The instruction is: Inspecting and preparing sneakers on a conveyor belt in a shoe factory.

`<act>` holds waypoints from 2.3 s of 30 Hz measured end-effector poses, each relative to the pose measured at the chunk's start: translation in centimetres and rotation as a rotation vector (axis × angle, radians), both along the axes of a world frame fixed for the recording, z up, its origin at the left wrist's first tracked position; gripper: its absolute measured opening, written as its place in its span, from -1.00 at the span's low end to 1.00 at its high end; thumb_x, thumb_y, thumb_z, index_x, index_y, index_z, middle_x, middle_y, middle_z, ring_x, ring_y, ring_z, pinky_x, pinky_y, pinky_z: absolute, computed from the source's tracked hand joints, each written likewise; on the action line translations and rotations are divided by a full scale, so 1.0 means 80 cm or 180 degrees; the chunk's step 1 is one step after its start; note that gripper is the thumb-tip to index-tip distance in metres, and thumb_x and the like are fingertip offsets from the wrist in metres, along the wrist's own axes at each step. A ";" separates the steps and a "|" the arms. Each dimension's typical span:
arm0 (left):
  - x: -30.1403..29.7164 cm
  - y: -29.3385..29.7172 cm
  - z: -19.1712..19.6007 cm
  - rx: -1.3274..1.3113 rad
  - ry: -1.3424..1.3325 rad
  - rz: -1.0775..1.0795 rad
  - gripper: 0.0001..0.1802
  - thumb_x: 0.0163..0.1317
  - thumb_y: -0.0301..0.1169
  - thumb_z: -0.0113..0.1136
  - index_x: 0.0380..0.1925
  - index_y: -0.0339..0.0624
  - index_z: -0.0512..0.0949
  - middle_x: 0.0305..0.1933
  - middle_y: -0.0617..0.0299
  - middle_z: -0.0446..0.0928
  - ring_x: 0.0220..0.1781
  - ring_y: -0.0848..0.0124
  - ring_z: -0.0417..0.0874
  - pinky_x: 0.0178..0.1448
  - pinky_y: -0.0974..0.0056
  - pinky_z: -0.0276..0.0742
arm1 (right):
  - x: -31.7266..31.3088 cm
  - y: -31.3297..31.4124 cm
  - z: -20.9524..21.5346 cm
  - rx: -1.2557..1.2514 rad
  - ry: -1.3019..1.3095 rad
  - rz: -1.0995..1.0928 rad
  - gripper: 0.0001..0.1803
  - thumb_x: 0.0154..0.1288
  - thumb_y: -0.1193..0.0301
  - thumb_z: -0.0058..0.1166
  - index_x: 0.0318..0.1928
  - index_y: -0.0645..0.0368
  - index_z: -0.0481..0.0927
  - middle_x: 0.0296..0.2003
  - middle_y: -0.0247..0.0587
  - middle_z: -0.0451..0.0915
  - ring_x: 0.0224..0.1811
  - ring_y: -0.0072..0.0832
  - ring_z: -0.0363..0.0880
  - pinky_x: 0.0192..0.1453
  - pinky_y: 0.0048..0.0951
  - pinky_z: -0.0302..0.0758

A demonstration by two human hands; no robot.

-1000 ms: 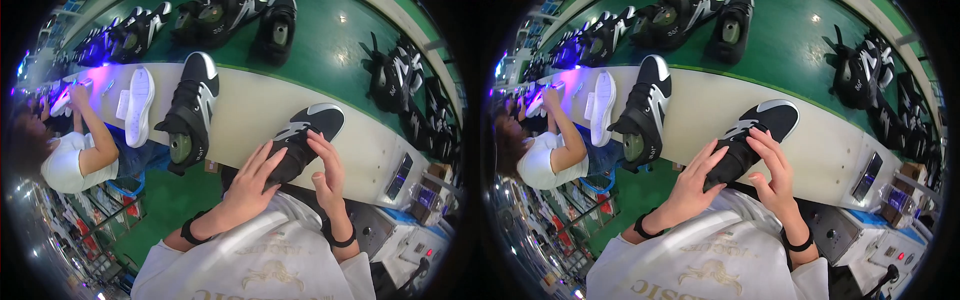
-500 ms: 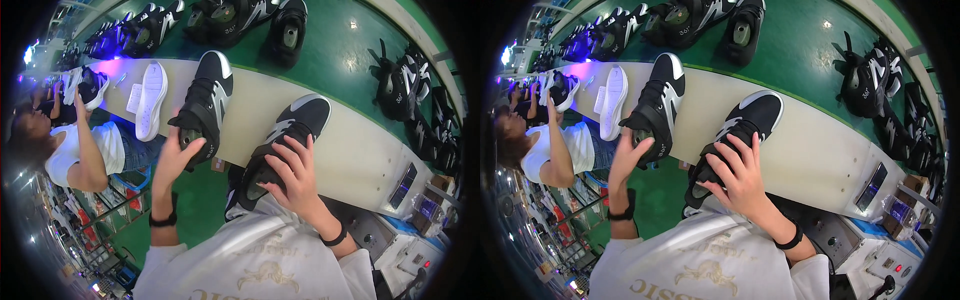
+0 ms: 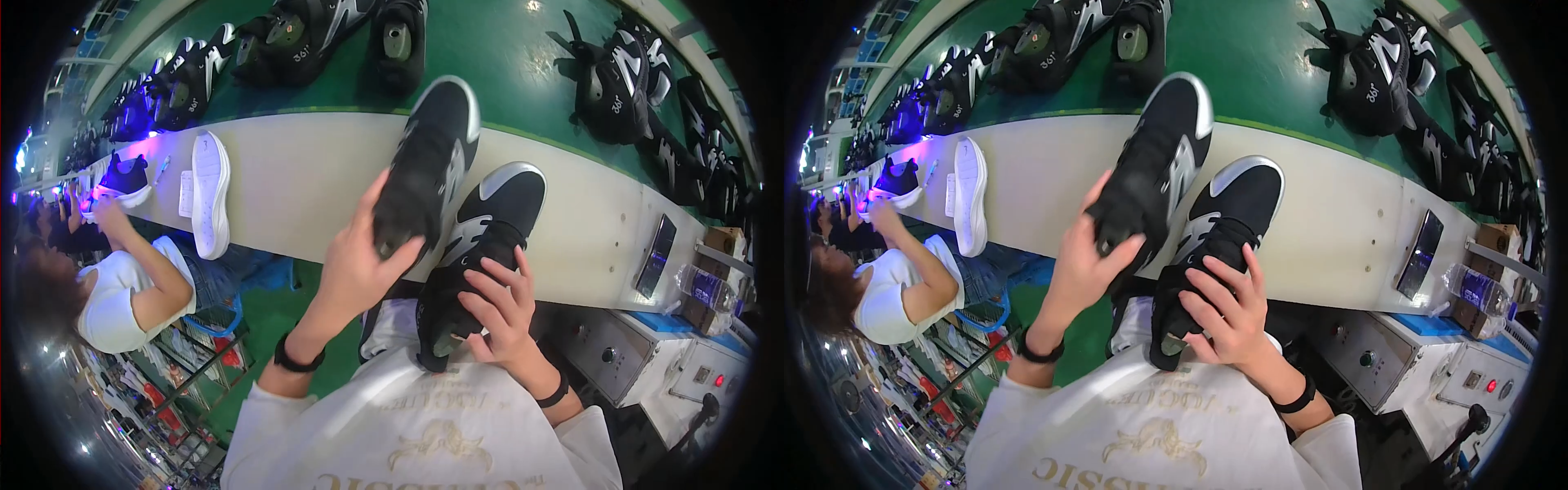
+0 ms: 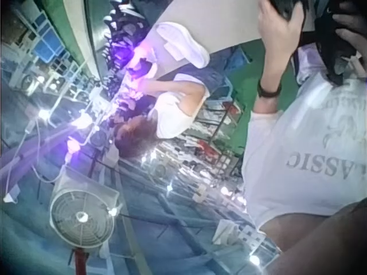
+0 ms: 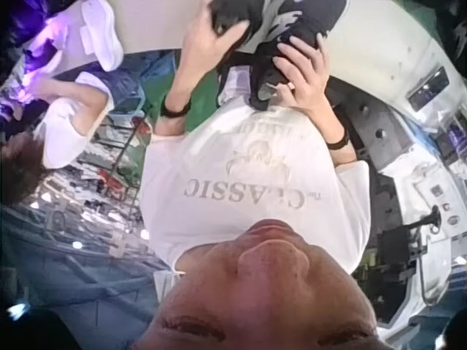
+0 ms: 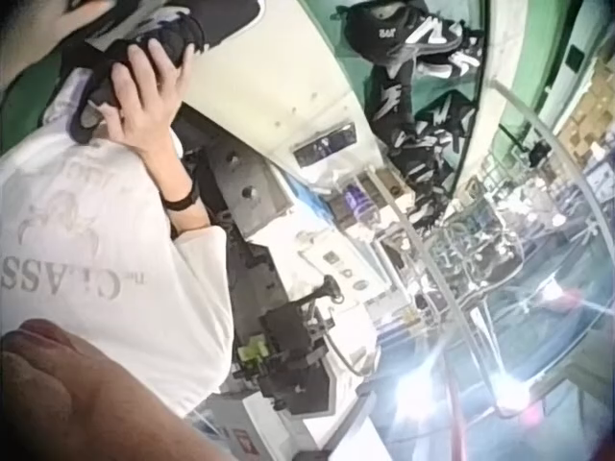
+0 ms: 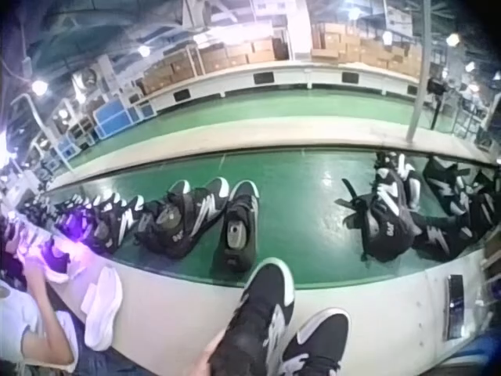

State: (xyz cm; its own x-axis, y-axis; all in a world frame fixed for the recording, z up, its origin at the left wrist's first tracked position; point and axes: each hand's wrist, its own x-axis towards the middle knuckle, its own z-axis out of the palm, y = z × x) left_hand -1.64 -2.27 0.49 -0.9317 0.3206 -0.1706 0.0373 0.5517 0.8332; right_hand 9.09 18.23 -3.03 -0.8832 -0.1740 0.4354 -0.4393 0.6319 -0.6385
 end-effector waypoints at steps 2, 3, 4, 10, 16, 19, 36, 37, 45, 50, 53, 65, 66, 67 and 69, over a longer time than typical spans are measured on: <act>-0.016 0.016 -0.002 0.0021 -0.0025 0.0118 -0.13 0.14 -0.30 0.40 0.41 -0.31 0.20 0.26 -0.08 0.48 0.21 0.12 0.60 0.27 0.21 0.44 | 0.000 0.003 0.000 -0.0032 0.0065 0.0023 -0.54 0.33 0.01 -0.09 -0.24 0.13 0.68 -0.05 -0.15 0.66 0.11 -0.10 0.56 0.41 0.33 0.17; -0.022 0.022 -0.007 -0.0069 0.0148 0.0023 -0.09 0.12 -0.25 0.42 0.42 -0.18 0.18 0.26 -0.12 0.48 0.23 0.00 0.57 0.26 0.12 0.47 | 0.000 0.005 0.000 -0.0019 0.0060 0.0032 -0.54 0.33 0.01 -0.09 -0.24 0.13 0.68 -0.05 -0.15 0.66 0.11 -0.10 0.56 0.41 0.33 0.17; -0.030 0.028 -0.011 -0.0163 0.0325 -0.0094 -0.06 0.10 -0.19 0.45 0.44 -0.04 0.16 0.26 -0.15 0.47 0.24 -0.11 0.54 0.25 0.02 0.50 | 0.000 0.006 0.001 0.0016 0.0027 0.0071 -0.53 0.33 0.00 -0.09 -0.24 0.12 0.68 -0.05 -0.16 0.66 0.12 -0.11 0.56 0.41 0.33 0.17; -0.118 0.038 -0.001 -0.0034 0.1879 -0.1219 -0.52 0.04 -0.35 0.45 0.02 -0.15 0.61 0.07 0.11 0.66 0.01 0.13 0.65 0.08 0.16 0.55 | 0.001 0.004 -0.004 -0.0045 0.0036 0.0016 -0.50 0.35 -0.06 -0.08 -0.22 0.11 0.69 -0.05 -0.16 0.65 0.11 -0.11 0.56 0.40 0.37 0.16; -0.170 0.059 0.007 -0.0438 0.1255 -0.1735 -0.73 0.18 -0.17 0.39 -0.39 -0.16 0.75 -0.47 0.30 0.63 -0.41 0.48 0.43 -0.29 0.34 0.38 | -0.001 0.007 -0.010 -0.0051 0.0121 -0.0008 -0.50 0.33 -0.06 -0.07 -0.24 0.11 0.68 -0.07 -0.16 0.65 0.08 -0.09 0.57 0.40 0.38 0.16; -0.183 0.066 0.025 -0.0486 -0.0017 -0.1781 -0.72 0.23 -0.16 0.36 -0.39 -0.16 0.75 -0.49 0.28 0.62 -0.35 0.54 0.48 -0.26 0.37 0.39 | 0.000 0.006 -0.010 -0.0058 0.0123 0.0000 -0.51 0.32 -0.06 -0.06 -0.24 0.11 0.68 -0.07 -0.16 0.65 0.09 -0.09 0.57 0.39 0.38 0.16; -0.095 0.103 -0.040 0.0417 0.1298 0.0229 -0.29 0.10 -0.64 0.18 0.32 -0.14 0.34 0.31 -0.13 0.41 0.36 -0.08 0.43 0.40 0.05 0.35 | -0.001 0.008 -0.025 -0.0325 0.0330 -0.0022 -0.54 0.29 -0.04 0.02 -0.19 0.09 0.68 -0.02 -0.17 0.63 0.13 -0.15 0.53 0.37 0.40 0.14; -0.133 0.111 -0.042 0.0617 0.1269 0.0306 -0.32 0.10 -0.64 0.17 0.30 -0.13 0.36 0.27 -0.13 0.46 0.29 -0.09 0.51 0.35 0.05 0.41 | -0.004 0.003 -0.027 -0.0389 0.0400 -0.0012 -0.54 0.29 -0.05 0.03 -0.20 0.09 0.68 -0.03 -0.16 0.63 0.12 -0.15 0.53 0.37 0.39 0.14; -0.175 0.135 -0.032 -0.0405 0.2093 -0.0148 -0.39 0.27 -0.44 0.19 0.35 -0.15 0.34 0.41 -0.21 0.30 0.44 -0.12 0.34 0.42 0.09 0.33 | -0.055 -0.006 -0.057 -0.0923 0.0596 0.0321 -0.40 0.27 -0.12 0.09 -0.12 0.23 0.66 -0.06 -0.04 0.64 0.02 -0.08 0.59 0.41 0.39 0.04; -0.027 0.020 0.002 0.1508 -0.0703 -0.0489 -0.29 0.33 -0.50 0.04 0.47 -0.32 0.08 0.54 -0.06 0.12 0.57 0.15 0.13 0.57 0.14 0.07 | -0.133 -0.005 -0.026 -0.1416 -0.0013 0.0299 -0.39 0.17 0.02 0.29 0.05 0.24 0.57 0.14 -0.05 0.49 0.18 -0.08 0.48 0.50 0.18 0.04; 0.027 0.024 0.021 -0.0277 0.0124 0.0188 -0.13 0.14 -0.52 0.30 0.45 -0.27 0.12 0.50 -0.18 0.16 0.52 -0.03 0.21 0.55 0.04 0.12 | -0.161 0.032 -0.009 -0.3218 -0.2117 0.1429 -0.42 0.29 0.10 0.22 0.22 0.14 0.52 0.24 -0.09 0.47 0.34 -0.23 0.38 0.48 -0.12 0.15; 0.017 -0.034 0.004 -0.0529 0.0563 0.0418 -0.19 0.05 -0.69 0.20 0.38 -0.23 0.23 0.46 -0.05 0.27 0.46 0.10 0.32 0.52 0.14 0.17 | -0.386 0.266 -0.094 0.1265 -0.0093 -0.1805 -0.34 0.15 0.10 0.33 0.11 0.32 0.51 0.04 0.18 0.53 0.15 -0.01 0.49 0.34 -0.09 0.33; 0.031 -0.052 0.004 -0.0498 0.0511 0.0638 -0.19 0.05 -0.70 0.21 0.37 -0.23 0.23 0.46 -0.09 0.25 0.48 0.06 0.30 0.52 0.11 0.18 | -0.404 0.268 -0.096 0.1226 -0.0065 -0.1777 -0.34 0.15 0.10 0.33 0.11 0.32 0.51 0.04 0.18 0.53 0.15 -0.01 0.49 0.34 -0.09 0.33; 0.042 -0.066 0.003 -0.0457 0.0455 0.0851 -0.19 0.04 -0.71 0.22 0.37 -0.24 0.23 0.47 -0.13 0.24 0.50 0.01 0.27 0.52 0.09 0.19 | -0.419 0.269 -0.097 0.1594 -0.0318 -0.1672 -0.38 0.15 0.09 0.33 0.05 0.31 0.52 0.02 0.15 0.54 0.15 -0.03 0.48 0.34 -0.05 0.31; 0.061 -0.086 0.003 -0.0513 0.0400 0.1106 -0.17 0.05 -0.71 0.22 0.38 -0.25 0.20 0.48 -0.13 0.22 0.50 0.02 0.27 0.52 0.09 0.18 | -0.438 0.273 -0.098 0.1936 -0.0536 -0.1534 -0.42 0.16 0.08 0.32 0.00 0.29 0.53 0.00 0.11 0.55 0.15 -0.04 0.47 0.34 0.00 0.28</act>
